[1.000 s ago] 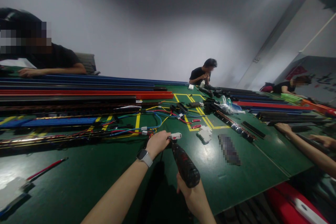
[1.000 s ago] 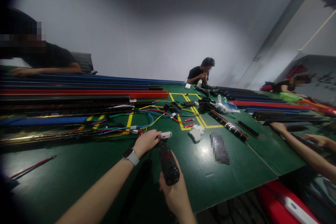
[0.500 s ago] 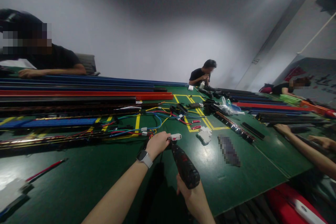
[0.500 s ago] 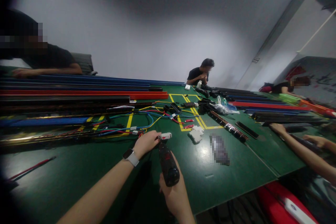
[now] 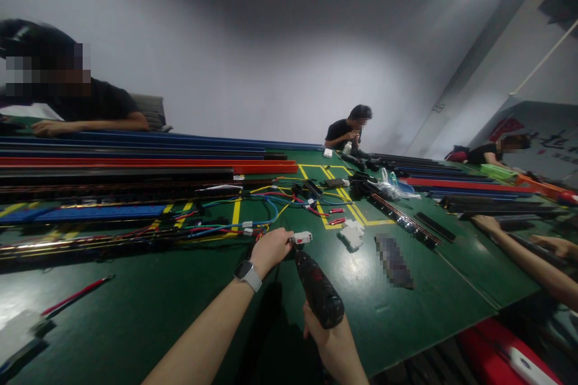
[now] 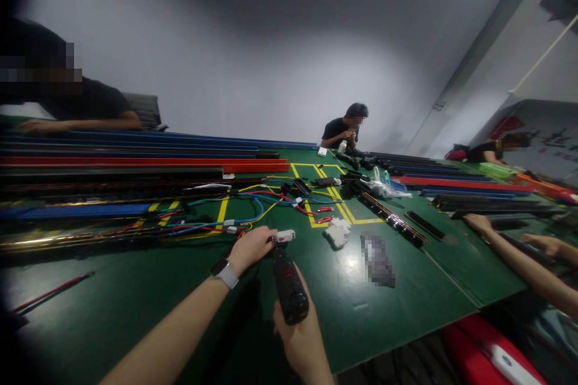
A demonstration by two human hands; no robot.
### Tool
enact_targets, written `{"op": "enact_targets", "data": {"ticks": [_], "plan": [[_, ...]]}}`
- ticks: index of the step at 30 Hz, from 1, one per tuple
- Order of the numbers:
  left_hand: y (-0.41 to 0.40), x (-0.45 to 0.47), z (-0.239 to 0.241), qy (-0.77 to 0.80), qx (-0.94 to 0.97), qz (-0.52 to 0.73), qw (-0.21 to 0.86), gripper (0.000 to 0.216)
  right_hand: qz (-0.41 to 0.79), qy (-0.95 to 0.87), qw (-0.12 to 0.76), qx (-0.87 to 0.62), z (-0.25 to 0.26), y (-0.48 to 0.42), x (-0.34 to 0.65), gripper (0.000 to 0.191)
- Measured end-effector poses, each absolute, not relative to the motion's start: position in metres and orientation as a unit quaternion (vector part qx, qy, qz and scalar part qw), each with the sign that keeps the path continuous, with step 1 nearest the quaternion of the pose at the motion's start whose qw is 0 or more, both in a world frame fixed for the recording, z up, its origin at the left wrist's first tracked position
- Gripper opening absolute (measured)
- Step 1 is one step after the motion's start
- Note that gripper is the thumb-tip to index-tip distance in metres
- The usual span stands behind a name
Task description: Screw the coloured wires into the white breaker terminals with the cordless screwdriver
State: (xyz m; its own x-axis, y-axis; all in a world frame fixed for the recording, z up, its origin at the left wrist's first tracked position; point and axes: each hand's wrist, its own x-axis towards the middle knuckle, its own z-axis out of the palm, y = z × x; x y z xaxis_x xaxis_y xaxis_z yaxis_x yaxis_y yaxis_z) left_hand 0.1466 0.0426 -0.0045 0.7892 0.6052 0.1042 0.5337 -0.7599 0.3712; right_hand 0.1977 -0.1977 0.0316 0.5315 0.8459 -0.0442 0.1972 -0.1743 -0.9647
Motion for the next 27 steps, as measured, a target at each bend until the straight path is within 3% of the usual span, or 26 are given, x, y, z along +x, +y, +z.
{"op": "enact_targets", "data": {"ticks": [27], "plan": [[0.0408,0.1455,-0.0019,0.307,0.932,0.108,0.161,0.03,0.294,-0.379,0.531,-0.699,0.0326,-0.1985,0.1965,0.044]]}}
